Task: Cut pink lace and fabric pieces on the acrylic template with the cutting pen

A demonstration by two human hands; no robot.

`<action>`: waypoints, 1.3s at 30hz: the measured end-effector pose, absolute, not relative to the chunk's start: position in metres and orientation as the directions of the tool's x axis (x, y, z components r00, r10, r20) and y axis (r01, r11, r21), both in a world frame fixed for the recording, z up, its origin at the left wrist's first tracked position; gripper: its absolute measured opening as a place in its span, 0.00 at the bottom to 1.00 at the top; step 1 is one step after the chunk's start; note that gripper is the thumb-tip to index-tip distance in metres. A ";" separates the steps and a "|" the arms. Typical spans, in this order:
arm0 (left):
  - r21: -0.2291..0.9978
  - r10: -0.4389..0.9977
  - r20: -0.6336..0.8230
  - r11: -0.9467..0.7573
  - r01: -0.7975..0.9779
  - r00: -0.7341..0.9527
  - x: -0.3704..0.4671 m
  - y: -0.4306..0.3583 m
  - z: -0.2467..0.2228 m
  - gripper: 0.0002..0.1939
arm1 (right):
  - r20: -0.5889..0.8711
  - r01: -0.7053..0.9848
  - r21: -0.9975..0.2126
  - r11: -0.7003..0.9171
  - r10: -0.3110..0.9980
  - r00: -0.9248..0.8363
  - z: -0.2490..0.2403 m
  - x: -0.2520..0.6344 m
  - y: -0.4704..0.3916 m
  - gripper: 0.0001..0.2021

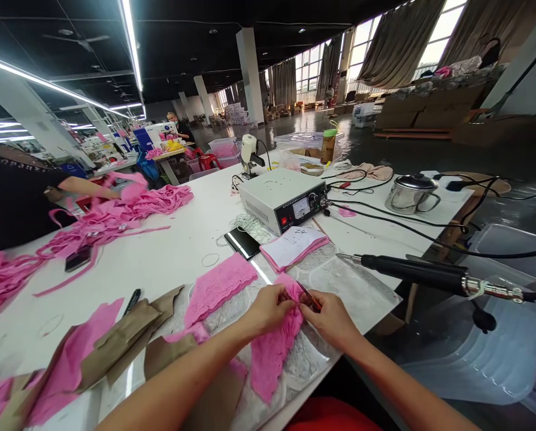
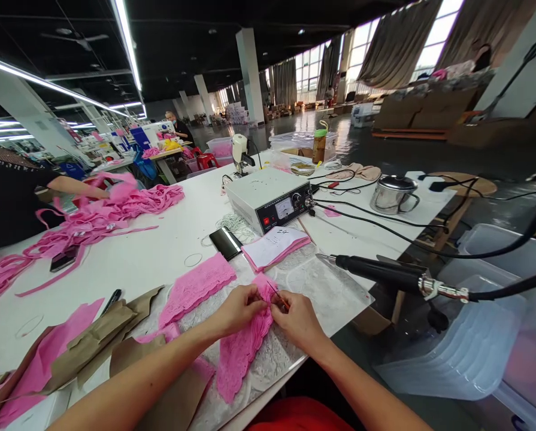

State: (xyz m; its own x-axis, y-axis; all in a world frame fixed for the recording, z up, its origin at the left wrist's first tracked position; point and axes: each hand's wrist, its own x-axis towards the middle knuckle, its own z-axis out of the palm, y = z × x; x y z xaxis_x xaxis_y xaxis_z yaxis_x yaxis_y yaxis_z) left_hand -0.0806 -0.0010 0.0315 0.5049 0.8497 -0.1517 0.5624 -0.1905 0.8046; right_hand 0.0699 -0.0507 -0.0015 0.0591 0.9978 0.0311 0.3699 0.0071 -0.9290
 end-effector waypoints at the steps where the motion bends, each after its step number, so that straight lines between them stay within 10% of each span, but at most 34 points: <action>1: 0.796 0.846 -0.155 -0.200 0.571 0.511 -0.081 -0.001 0.033 0.08 | 0.024 0.368 -0.930 0.005 0.999 0.047 -0.002 0.070 -0.050 0.09; 21: 0.771 0.728 0.038 -0.457 0.444 0.685 -0.091 0.010 0.035 0.13 | 0.167 0.429 -0.895 0.123 0.984 0.067 -0.006 0.070 -0.049 0.13; 39: 0.985 0.644 -0.149 0.026 0.172 0.750 -0.106 0.032 0.017 0.21 | 0.032 -0.008 -0.999 0.036 0.963 0.269 -0.016 0.052 -0.040 0.19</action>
State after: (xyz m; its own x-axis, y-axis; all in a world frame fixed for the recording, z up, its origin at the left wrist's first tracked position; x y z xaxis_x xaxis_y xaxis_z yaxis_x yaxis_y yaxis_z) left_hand -0.1057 0.0320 0.0167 0.7505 0.6439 -0.1487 0.1724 0.0265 0.9847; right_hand 0.0520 -0.0402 -0.0165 0.2691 0.9626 0.0323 -0.0076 0.0356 -0.9993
